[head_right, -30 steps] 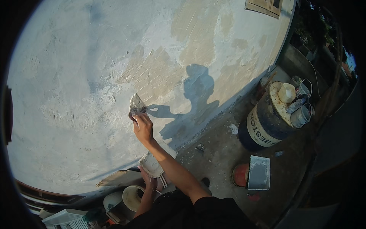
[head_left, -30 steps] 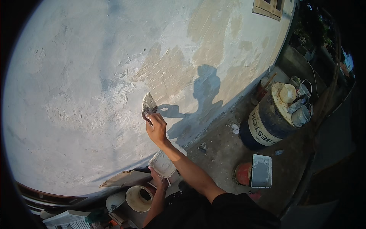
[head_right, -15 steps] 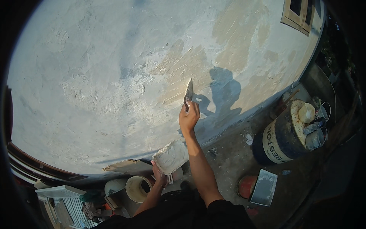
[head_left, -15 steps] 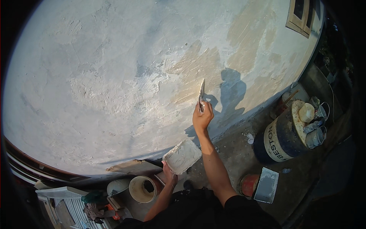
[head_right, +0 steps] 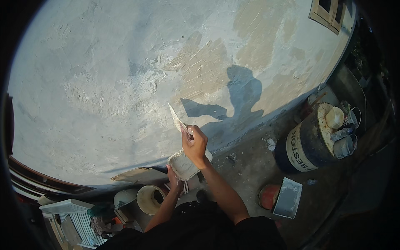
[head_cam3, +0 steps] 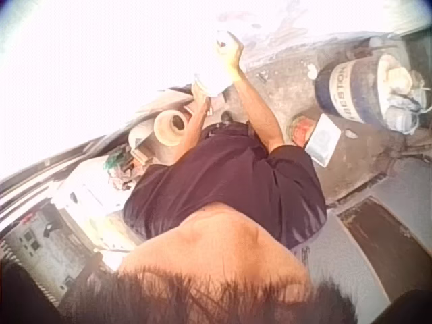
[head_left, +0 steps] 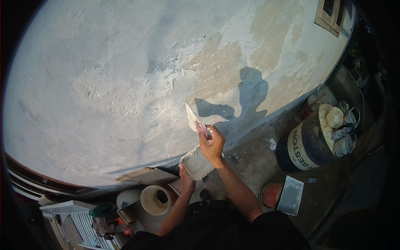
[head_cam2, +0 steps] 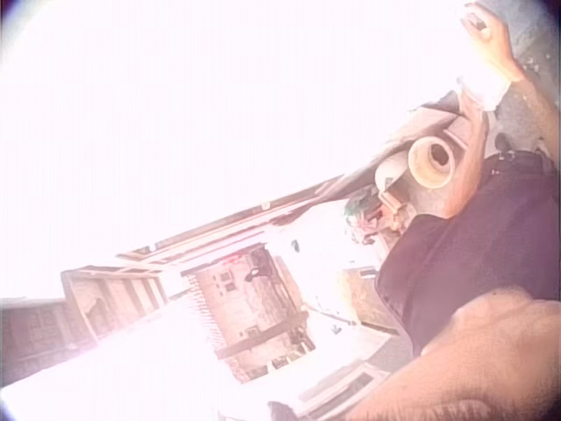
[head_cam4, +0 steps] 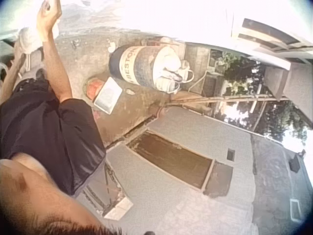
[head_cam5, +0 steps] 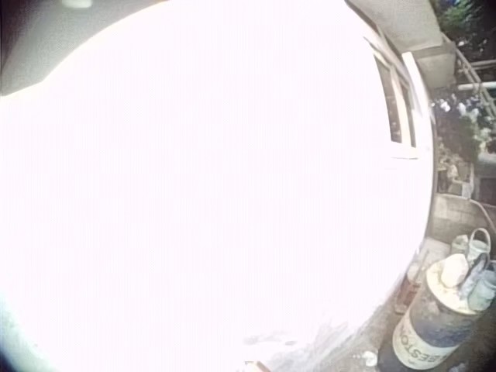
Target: Applying plaster or putty to an exterior wall using a putty knife.
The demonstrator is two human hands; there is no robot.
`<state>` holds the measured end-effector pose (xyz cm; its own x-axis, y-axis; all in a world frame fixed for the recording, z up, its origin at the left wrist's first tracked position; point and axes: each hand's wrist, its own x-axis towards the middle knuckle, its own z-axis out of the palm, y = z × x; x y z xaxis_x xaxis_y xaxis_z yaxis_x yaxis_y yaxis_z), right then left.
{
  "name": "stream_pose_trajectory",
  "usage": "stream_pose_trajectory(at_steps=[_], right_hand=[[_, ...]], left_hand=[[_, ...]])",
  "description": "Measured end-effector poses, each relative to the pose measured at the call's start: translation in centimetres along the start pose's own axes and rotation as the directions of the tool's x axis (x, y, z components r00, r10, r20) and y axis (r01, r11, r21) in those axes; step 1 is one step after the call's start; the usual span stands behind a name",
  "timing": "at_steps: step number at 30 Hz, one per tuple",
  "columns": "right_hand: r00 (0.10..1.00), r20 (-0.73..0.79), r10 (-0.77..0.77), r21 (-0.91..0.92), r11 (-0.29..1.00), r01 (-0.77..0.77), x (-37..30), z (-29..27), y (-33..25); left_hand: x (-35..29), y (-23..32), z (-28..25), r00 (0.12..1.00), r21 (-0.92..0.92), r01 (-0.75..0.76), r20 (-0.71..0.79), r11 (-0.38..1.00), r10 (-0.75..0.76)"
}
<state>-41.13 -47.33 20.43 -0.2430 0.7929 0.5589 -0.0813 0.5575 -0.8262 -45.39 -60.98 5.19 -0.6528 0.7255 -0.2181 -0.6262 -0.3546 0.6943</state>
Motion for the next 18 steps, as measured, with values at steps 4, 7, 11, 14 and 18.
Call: stream_pose_trajectory(at_steps=[4,7,11,14,18], right_hand=[[0.925,0.144,0.351,0.268,0.886,-0.378,1.7,-12.2,0.7],[0.87,0.243,0.429,-0.063,0.902,-0.427,1.2,-19.0,0.5],[0.772,0.428,0.47,-0.566,0.805,-0.177,0.8,-20.9,-1.7],[0.773,0.508,0.379,-0.561,0.827,-0.037,0.2,-21.0,-0.6],[0.737,0.626,0.256,-0.415,0.909,0.037,0.3,-20.2,-0.7]], left_hand=[[0.0,-1.2,0.8,0.999,0.086,-0.013,-0.038,0.996,0.016],[0.0,-2.1,2.4,0.998,0.12,-0.048,0.052,0.992,0.042],[-0.4,-5.0,2.8,1.0,0.143,0.024,-0.003,0.989,-0.023],[-0.6,-7.1,3.5,0.992,0.107,0.042,0.114,0.993,-0.054],[-1.3,-8.9,3.5,0.985,0.148,0.061,0.152,0.987,-0.083]])
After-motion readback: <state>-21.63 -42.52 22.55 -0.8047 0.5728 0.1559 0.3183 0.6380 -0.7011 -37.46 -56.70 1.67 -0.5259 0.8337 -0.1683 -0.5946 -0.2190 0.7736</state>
